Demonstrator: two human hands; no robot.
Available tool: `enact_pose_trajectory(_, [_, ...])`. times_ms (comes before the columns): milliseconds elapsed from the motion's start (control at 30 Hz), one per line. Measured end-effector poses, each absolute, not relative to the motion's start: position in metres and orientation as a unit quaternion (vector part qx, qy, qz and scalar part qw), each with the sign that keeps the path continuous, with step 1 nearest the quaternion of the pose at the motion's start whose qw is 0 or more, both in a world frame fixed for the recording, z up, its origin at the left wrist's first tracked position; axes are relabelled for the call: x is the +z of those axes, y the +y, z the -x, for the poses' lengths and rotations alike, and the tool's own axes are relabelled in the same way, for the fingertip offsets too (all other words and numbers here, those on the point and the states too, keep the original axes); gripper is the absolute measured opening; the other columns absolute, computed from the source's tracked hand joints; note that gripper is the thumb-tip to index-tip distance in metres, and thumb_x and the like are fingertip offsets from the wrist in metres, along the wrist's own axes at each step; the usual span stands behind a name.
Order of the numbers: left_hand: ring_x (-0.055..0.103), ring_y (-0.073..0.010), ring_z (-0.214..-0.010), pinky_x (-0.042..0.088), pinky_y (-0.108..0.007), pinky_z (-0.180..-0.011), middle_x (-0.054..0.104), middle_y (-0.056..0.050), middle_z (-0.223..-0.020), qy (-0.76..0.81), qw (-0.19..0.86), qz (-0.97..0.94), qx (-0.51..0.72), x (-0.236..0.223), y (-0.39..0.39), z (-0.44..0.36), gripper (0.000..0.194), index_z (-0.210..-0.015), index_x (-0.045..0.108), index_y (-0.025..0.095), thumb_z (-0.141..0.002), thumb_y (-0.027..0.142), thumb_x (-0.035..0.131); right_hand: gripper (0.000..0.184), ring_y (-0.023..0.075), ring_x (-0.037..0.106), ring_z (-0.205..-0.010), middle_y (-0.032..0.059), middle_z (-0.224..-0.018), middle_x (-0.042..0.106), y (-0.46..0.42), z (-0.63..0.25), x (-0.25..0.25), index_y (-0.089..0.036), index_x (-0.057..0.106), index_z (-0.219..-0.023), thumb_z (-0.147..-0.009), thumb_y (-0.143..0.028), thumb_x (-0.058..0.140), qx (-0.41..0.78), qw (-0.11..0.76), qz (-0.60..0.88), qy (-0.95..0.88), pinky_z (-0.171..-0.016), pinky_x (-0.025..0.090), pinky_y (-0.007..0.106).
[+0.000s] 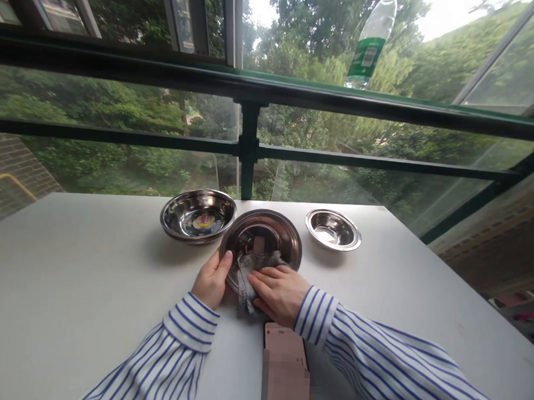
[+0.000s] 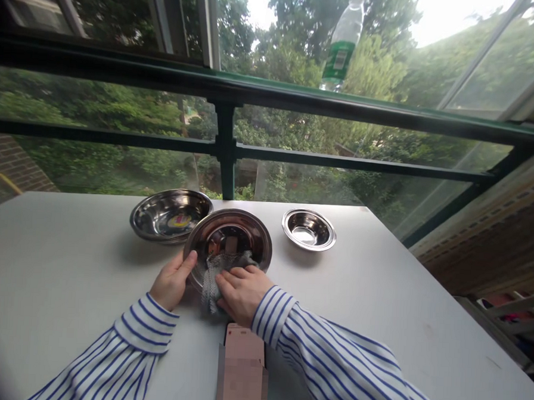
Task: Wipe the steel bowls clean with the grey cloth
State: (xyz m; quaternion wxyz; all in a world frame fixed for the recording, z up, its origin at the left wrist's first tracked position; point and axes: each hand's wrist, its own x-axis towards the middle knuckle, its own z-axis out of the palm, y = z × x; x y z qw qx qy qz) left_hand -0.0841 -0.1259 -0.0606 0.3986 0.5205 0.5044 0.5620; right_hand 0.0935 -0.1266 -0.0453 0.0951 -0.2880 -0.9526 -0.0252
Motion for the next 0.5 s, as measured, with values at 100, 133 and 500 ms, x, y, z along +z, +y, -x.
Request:
enact_pose_trajectory(100, [0.045,-0.0271,-0.119,0.03,-0.04,-0.103,0.058,-0.01,-0.122,0.494,0.395,-0.531,0.564,-0.057,-0.127,0.08,0.052,-0.12,0.054,0.012,-0.08,0.045,0.047,0.041,0.0248,0.053,-0.101,0.0136,-0.115,0.06,-0.121,-0.119,-0.04,-0.009,0.052,-0.117,-0.082,-0.03,0.05,-0.063,0.044,0.289,-0.954,-0.083,0.039,0.038])
enact_pose_trajectory(133, [0.044,-0.0265,-0.12,0.029,-0.039,-0.104,0.057,-0.01,-0.124,0.491,0.398,-0.532,0.564,-0.056,-0.127,0.078,0.052,-0.121,0.053,0.012,-0.081,0.044,0.047,0.041,0.0253,0.053,-0.101,0.0147,-0.114,0.06,-0.12,-0.123,-0.039,-0.008,0.052,-0.117,-0.082,-0.03,0.051,-0.072,0.036,0.292,-0.953,-0.083,0.039,0.038])
enact_pose_trajectory(500, [0.047,-0.0276,-0.117,0.032,-0.04,-0.101,0.059,-0.011,-0.12,0.499,0.414,-0.508,0.567,-0.063,-0.127,0.083,0.055,-0.12,0.054,0.011,-0.079,0.047,0.048,0.046,0.024,0.048,-0.111,0.0151,-0.125,0.052,-0.134,-0.079,-0.057,-0.004,0.041,-0.126,-0.089,-0.03,0.036,-0.024,0.143,0.285,-0.947,-0.083,0.044,0.036])
